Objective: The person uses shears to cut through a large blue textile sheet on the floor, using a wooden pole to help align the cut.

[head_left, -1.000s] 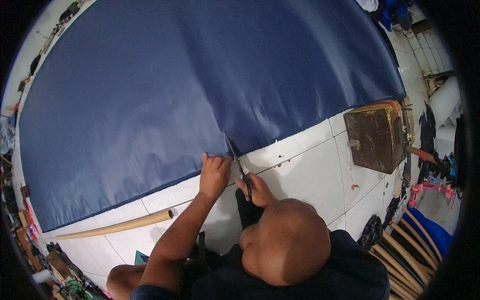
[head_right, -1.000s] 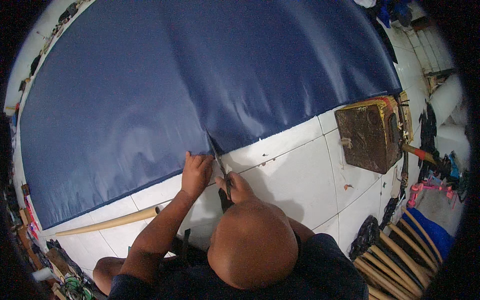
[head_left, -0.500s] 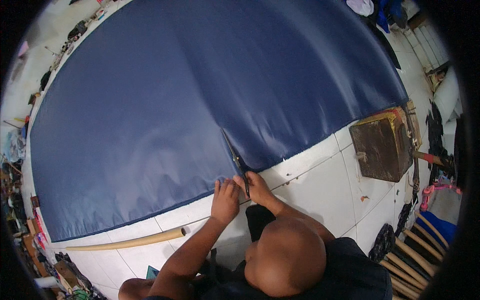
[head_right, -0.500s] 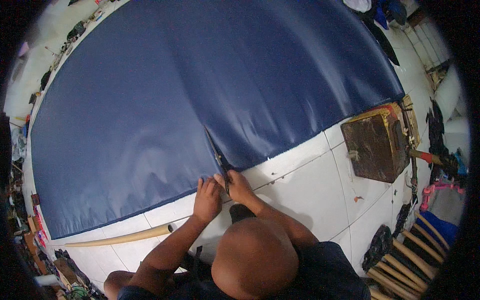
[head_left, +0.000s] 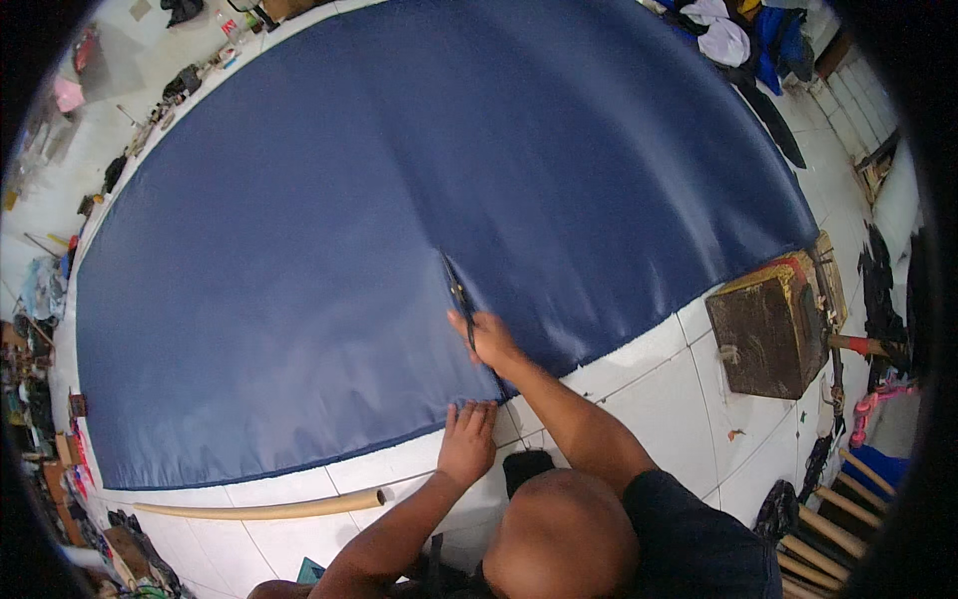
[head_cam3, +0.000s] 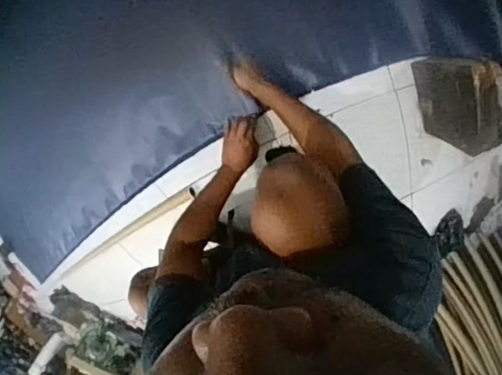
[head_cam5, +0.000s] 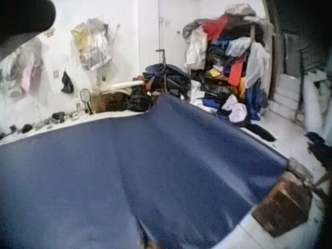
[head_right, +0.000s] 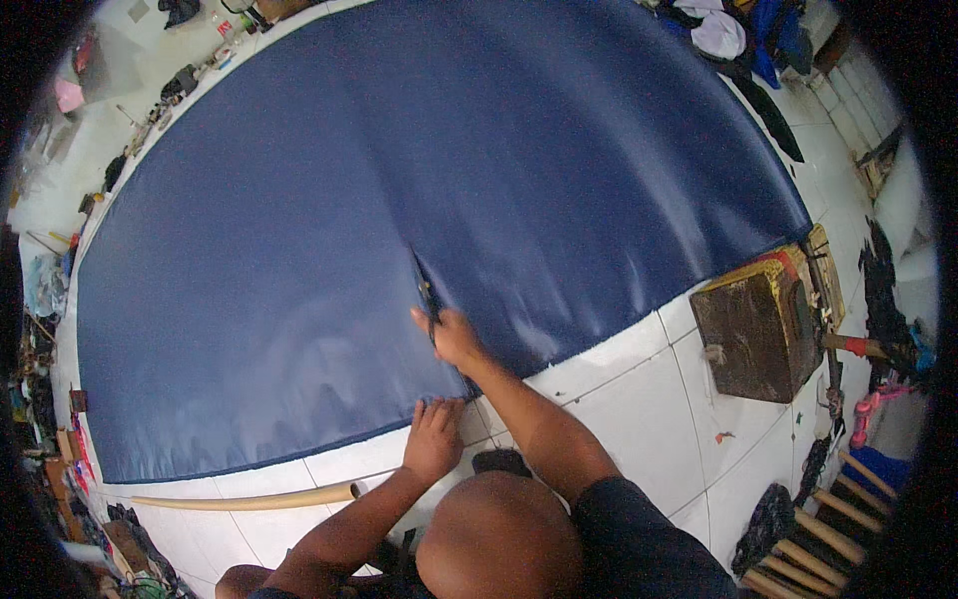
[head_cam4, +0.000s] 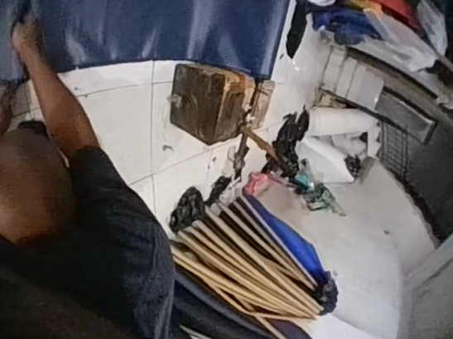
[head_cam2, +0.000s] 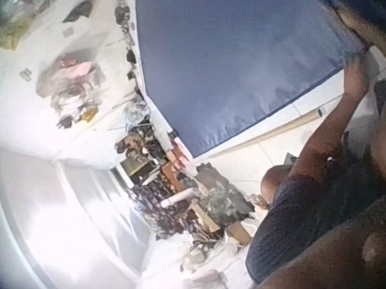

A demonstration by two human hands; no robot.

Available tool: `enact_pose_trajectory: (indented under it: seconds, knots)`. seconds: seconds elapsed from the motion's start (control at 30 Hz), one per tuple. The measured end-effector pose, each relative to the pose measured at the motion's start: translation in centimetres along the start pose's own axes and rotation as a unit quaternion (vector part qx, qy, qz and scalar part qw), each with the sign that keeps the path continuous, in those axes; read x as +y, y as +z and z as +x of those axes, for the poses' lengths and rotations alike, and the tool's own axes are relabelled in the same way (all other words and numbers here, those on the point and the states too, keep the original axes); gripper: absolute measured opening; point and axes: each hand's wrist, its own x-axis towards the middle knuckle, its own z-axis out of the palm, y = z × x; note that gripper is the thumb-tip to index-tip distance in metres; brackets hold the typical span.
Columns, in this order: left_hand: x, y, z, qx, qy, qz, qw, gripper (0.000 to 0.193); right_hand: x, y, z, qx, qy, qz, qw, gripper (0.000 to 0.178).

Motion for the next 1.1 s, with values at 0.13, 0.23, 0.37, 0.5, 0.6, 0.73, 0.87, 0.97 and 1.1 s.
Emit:
enact_pose_trajectory:
  seconds: [0.13,0.23,0.37,0.5,0.6,0.73,0.87,0.97,1.1]
  knots:
    - [-0.4,0.2,-0.1,0.023,0.003,-0.004,1.0,0.063,0.4,0.4,2.2,0.015,-0.031,-0.056,0.998,0.061]
    - [-0.4,-0.2,-0.3,-0.006,-0.007,-0.011,1.0,0.068,-0.2,1.0,2.1,0.005,-0.027,-0.051,0.998,0.062]
    - [-0.9,0.0,-0.4,-0.015,-0.012,-0.005,1.0,0.071,-2.9,1.2,5.6,-0.019,-0.013,-0.045,0.999,0.065]
    - [-0.8,0.0,0.0,-0.05,-0.008,-0.01,0.999,0.069,-7.2,1.5,12.2,-0.027,-0.027,-0.021,0.999,0.066]
    - [-0.7,-0.2,0.2,-0.063,-0.01,-0.03,0.998,0.064,-9.4,1.8,16.2,0.0,-0.042,-0.047,0.998,0.068]
    - [-1.1,0.1,0.0,-0.076,-0.016,-0.035,0.996,0.071,-9.6,2.9,17.5,0.009,-0.06,-0.034,0.998,0.058]
    - [-1.2,-0.7,0.3,-0.099,-0.022,-0.03,0.994,0.063,-10.8,3.1,19.6,-0.016,-0.051,-0.021,0.998,0.058]
    - [-1.4,-0.2,0.1,-0.101,-0.025,-0.025,0.994,0.064,-14.4,3.7,23.5,-0.033,-0.03,-0.019,0.999,0.058]
    - [-1.5,1.4,-0.5,-0.057,0.017,-0.015,0.998,0.065,-17.4,3.7,29.3,-0.014,-0.015,-0.032,0.999,0.057]
